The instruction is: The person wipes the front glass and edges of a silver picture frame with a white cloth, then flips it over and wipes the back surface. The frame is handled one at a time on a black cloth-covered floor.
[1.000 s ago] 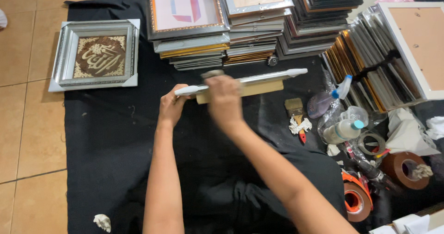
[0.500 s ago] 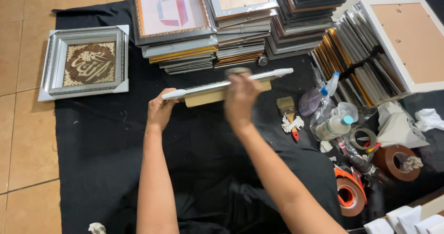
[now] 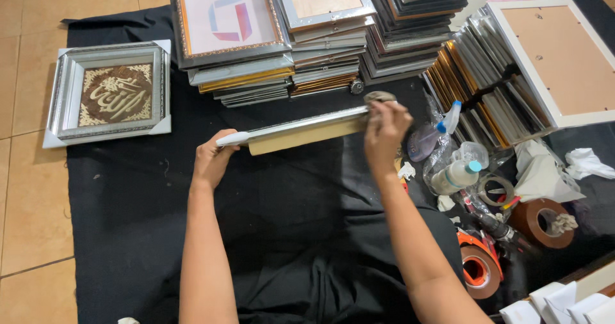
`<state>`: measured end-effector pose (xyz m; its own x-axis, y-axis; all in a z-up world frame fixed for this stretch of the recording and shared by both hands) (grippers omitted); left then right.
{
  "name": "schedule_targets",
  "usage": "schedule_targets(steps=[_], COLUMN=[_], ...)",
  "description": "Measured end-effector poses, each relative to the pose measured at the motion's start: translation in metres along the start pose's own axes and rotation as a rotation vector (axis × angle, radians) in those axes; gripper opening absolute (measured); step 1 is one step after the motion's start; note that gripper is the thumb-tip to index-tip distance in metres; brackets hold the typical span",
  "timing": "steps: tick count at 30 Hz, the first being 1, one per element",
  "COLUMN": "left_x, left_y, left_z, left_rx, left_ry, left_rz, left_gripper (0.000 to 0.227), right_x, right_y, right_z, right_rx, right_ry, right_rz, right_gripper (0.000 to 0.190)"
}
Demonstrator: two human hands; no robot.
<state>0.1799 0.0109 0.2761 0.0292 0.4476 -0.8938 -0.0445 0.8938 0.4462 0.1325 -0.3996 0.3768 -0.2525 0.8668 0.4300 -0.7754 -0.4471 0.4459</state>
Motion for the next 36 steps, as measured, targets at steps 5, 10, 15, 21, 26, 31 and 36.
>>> schedule_targets(steps=[5, 10, 15, 21, 26, 31, 36], left_x=[-0.001, -0.004, 0.008, -0.008, -0.021, -0.020, -0.029], left_y=[0.001, 0.003, 0.003, 0.003, 0.007, 0.006, 0.006], left_z=[0.000, 0.000, 0.011, 0.018, 0.021, 0.028, 0.033], left_rx=[-0.008, 0.010, 0.005, 0.045, 0.024, 0.028, 0.045], left_ry=[-0.009, -0.002, -0.013, -0.057, -0.055, -0.073, -0.136], left_rz=[0.010, 0.000, -0.002, 0.015, 0.003, -0.015, 0.039], left_gripper=[0.017, 0.016, 0.020, 0.020, 0.022, 0.025, 0.023], right_x=[-0.007, -0.015, -0.008, 0.113, 0.226, 0.215, 0.187], right_y=[0.000, 0.007, 0.003, -0.068, -0.111, -0.117, -0.087], right_z=[-0.002, 0.010, 0.012, -0.012, -0.039, -0.056, -0.057], right_rx=[-0.038, -0.038, -0.118, 0.086, 0.200, 0.317, 0.156], right_ry=[-0.055, 0.008, -0.094, 0.008, 0.296, 0.434, 0.642], right_rz=[0.035, -0.008, 0.030, 0.024, 0.000, 0.161, 0.155], right_gripper=[0.016, 0.015, 0.015, 0.031, 0.044, 0.059, 0.036])
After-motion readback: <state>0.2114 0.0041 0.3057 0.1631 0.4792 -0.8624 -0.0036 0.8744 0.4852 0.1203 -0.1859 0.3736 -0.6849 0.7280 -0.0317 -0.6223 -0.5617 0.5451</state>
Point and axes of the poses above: each hand's wrist, its own z-axis towards the middle knuckle, its own y-axis out of the back of the hand, x = y × z, the point moved 9 cm from there along z, towards the middle knuckle, and after that the axes turned 1 degree about z, right-handed, at the moved point
